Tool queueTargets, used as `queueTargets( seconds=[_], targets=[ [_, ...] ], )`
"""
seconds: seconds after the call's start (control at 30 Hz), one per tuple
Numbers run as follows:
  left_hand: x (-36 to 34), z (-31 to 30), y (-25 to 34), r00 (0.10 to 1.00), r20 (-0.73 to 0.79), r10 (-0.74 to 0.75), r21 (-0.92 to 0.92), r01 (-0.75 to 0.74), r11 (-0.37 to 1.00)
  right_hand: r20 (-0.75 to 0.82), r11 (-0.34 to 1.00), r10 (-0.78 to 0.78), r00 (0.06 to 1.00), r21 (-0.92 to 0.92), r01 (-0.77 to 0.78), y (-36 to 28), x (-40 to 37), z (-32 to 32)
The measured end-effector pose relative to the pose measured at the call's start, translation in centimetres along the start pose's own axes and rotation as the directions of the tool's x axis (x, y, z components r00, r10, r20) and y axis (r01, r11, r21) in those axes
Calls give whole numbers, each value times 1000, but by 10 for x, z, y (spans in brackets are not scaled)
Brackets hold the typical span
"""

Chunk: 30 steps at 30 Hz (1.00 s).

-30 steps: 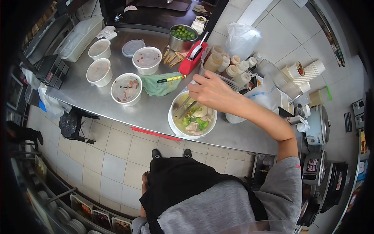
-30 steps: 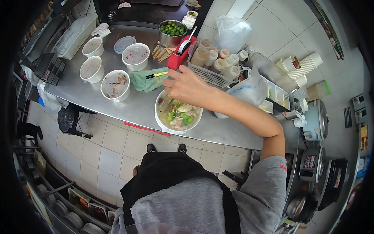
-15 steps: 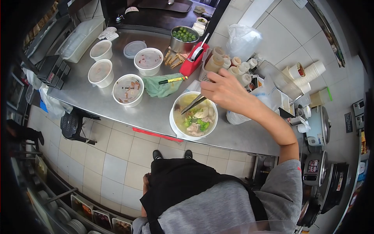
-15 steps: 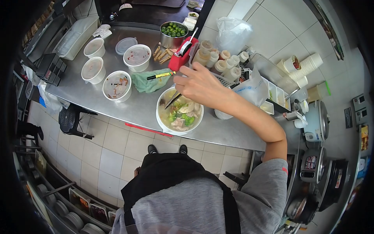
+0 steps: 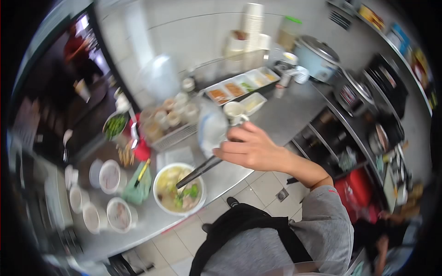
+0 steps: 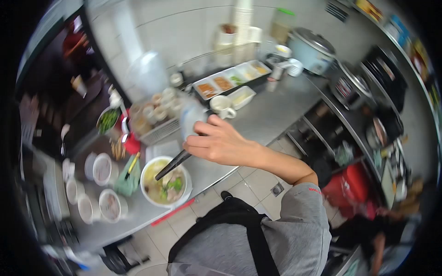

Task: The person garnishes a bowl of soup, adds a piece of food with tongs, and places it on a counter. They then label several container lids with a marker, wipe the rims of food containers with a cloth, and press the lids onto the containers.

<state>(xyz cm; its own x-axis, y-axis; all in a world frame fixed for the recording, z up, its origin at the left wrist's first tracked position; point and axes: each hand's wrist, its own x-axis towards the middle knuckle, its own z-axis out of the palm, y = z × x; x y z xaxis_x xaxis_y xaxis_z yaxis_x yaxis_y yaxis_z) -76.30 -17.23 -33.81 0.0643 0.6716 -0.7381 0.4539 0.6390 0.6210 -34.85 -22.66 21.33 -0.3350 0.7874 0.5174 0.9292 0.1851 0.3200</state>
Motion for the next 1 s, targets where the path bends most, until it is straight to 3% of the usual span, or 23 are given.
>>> queueTargets(
  seconds=[0.1, 0.23, 0.37, 0.43, 0.57, 0.67, 0.7, 0.73, 0.77, 0.8, 0.83, 0.87, 0.9, 0.97, 1.0],
  targets=[
    [18, 14, 58, 998, 30, 64, 139, -67, 988, -84, 946, 215, 973, -230, -229, 24, -49, -65],
    [29, 41, 114, 990, 57, 128, 260, -139, 955, -201, 668, 524, 827, -505, -546, 73, -119, -114],
    [23, 70, 148, 986, 62, 153, 323, -165, 932, -280, 473, 636, 719, -594, -651, 169, -191, -104],
    [13, 82, 155, 988, 49, 150, 339, -157, 928, -307, 397, 656, 690, -637, -660, 231, -225, -78],
    [-10, 99, 153, 993, 14, 116, 364, -112, 924, -185, 283, 745, 641, -782, -555, 361, -275, -13],
    [-34, 96, 133, 998, -26, 62, 371, -48, 927, -26, 337, 740, 672, -850, -404, 450, -300, 38],
    [-48, 87, 118, 999, -43, 33, 363, -15, 932, 67, 278, 852, 519, -899, -340, 481, -308, 57],
    [-69, 79, 98, 997, -71, -6, 348, 31, 937, 55, 313, 866, 498, -836, -451, 518, -326, 86],
    [-90, 72, 79, 995, -90, -50, 327, 77, 942, 86, 394, 848, 522, -762, -514, 524, -324, 95],
    [-117, 68, 62, 990, -103, -97, 307, 124, 944, 173, 456, 807, 565, -791, -409, 555, -350, 125],
    [-138, 66, 47, 986, -83, -143, 295, 161, 942, 55, 455, 763, 644, -753, -475, 578, -372, 152],
    [-162, 68, 33, 980, -70, -184, 268, 196, 943, 247, 510, 720, 649, -822, -253, 593, -382, 166],
    [-184, 71, 27, 971, -41, -234, 242, 237, 941, 315, 577, 685, 657, -785, -225, 617, -402, 192],
    [-219, 77, 26, 949, 48, -312, 186, 298, 936, 256, 583, 659, 707, -768, -266, 625, -430, 222],
    [-231, 78, 38, 922, 133, -364, 158, 343, 926, 346, 504, 810, 473, -823, -261, 618, -418, 231]
  ],
)
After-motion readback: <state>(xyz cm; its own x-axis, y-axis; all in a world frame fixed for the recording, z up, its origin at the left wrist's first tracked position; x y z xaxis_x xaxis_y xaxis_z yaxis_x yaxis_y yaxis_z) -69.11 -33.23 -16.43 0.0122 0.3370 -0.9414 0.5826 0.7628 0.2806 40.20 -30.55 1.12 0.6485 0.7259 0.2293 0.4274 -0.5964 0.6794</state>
